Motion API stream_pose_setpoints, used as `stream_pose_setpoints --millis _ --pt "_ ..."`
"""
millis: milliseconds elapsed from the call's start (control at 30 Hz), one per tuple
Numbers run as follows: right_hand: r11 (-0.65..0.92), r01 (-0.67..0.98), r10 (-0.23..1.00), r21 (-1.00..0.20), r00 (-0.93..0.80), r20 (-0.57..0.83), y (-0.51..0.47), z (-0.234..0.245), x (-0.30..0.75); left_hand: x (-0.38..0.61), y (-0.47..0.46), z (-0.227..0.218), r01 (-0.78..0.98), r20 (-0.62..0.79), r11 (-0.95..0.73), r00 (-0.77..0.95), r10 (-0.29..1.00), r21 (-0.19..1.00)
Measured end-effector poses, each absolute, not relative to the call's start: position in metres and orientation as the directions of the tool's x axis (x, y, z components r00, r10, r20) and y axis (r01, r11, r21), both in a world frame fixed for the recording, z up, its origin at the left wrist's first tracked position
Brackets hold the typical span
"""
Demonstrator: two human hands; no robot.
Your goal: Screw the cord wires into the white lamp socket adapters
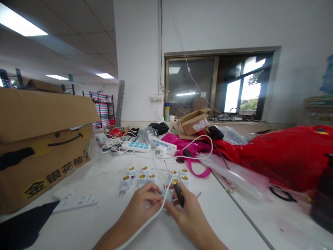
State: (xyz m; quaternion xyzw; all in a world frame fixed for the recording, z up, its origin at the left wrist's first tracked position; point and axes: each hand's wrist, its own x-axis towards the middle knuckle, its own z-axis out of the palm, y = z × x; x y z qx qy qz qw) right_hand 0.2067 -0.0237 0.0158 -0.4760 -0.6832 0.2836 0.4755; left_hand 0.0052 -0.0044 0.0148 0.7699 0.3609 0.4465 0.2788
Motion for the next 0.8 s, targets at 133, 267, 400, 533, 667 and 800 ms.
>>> stream_pose_setpoints --millis 133,267,400,533,667,800 --pt "0.412 0.457 0.904 -0.788 -0.096 0.417 -0.023 0.014 0.208 0.005 0.001 0.008 0.313 0.523 -0.611 0.324 0.789 0.727" --pt "0.423 0.47 0.901 -0.775 -0.125 0.416 -0.021 0.011 0.207 0.007 0.002 0.002 0.344 0.571 -0.654 0.318 0.757 0.674" --pt "0.423 0.464 0.902 -0.779 -0.13 0.412 -0.021 0.008 0.206 0.009 0.0 0.0 0.382 0.59 -0.664 0.307 0.747 0.642" --pt "0.428 0.454 0.9 -0.781 -0.14 0.412 -0.023 0.007 0.206 0.009 -0.001 -0.001 0.399 0.598 -0.673 0.313 0.738 0.623" --pt "0.425 0.436 0.902 -0.793 -0.137 0.409 -0.023 0.007 0.204 0.008 -0.001 0.0 0.373 0.612 -0.698 0.336 0.716 0.611" --pt "0.41 0.428 0.91 -0.805 -0.128 0.395 -0.02 0.008 0.203 0.009 -0.001 0.001 0.347 0.621 -0.699 0.322 0.715 0.625"
